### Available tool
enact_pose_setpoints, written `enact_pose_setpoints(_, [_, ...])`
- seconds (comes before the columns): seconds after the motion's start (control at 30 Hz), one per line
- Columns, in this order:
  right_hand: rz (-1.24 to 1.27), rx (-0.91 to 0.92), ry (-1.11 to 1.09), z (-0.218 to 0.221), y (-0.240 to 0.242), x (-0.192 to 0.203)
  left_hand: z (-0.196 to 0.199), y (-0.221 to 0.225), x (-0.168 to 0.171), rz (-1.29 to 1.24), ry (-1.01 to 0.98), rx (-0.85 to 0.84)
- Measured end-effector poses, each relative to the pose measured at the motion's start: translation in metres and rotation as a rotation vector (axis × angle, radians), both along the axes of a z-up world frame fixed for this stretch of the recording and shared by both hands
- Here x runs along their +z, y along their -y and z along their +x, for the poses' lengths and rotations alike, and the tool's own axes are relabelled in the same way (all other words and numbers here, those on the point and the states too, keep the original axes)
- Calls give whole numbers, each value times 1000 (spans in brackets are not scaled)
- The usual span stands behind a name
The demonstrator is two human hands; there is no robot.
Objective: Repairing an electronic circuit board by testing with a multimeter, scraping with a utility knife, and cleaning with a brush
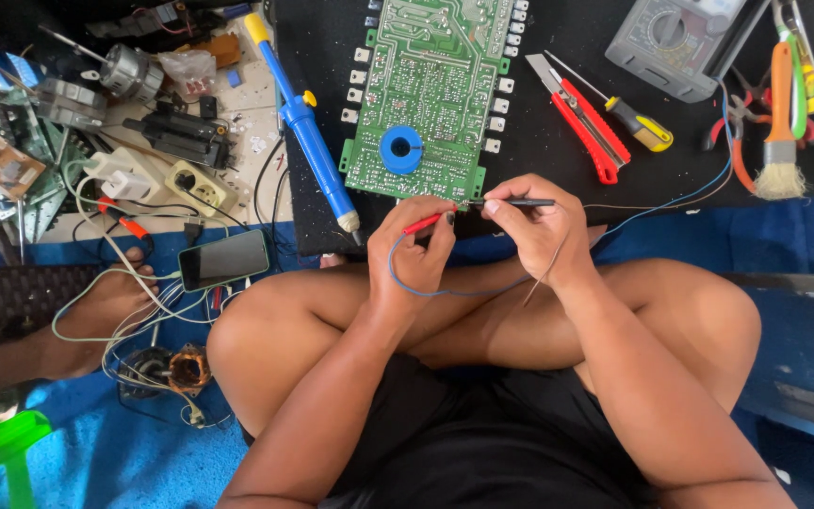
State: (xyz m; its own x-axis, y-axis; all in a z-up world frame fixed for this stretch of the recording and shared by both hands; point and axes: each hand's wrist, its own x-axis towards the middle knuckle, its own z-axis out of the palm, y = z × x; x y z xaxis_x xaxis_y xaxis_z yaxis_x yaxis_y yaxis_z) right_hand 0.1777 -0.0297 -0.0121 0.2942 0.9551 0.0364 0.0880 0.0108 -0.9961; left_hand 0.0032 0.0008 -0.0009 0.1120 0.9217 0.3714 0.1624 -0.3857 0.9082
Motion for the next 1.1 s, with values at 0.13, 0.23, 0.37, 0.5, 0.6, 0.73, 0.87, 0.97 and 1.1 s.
enact_pose_setpoints(0.13, [5, -19, -107, -2, 0, -7, -2, 1, -3, -9, 5, 18])
enact_pose_setpoints(0.23, [35, -13, -114, -4, 4, 1, -5, 2, 1, -12, 15, 31])
enact_pose_setpoints(0.37, [89, -14, 90, -4, 11, 1, -5, 0, 3, -39, 1, 62])
enact_pose_setpoints(0.5, [254, 30, 277, -8, 6, 14, -4, -3, 8, -49, 19, 54])
enact_pose_setpoints(0.6, [324, 58, 337, -9, 2, 12, -5, -4, 10, -106, 59, 50])
enact_pose_setpoints(0.73, [388, 94, 314, -10, 0, 3, -4, -8, 10, -76, 30, 43])
enact_pose_setpoints(0.87, [505, 100, 440, -14, -7, 4, -3, -11, 9, -49, 25, 29])
enact_pose_setpoints(0.97, [620, 90, 578, -17, -8, -1, -3, -12, 9, -45, 28, 25])
enact_pose_setpoints(1.1, [659, 45, 695, -28, -3, -4, -2, -12, 10, -35, 31, 29])
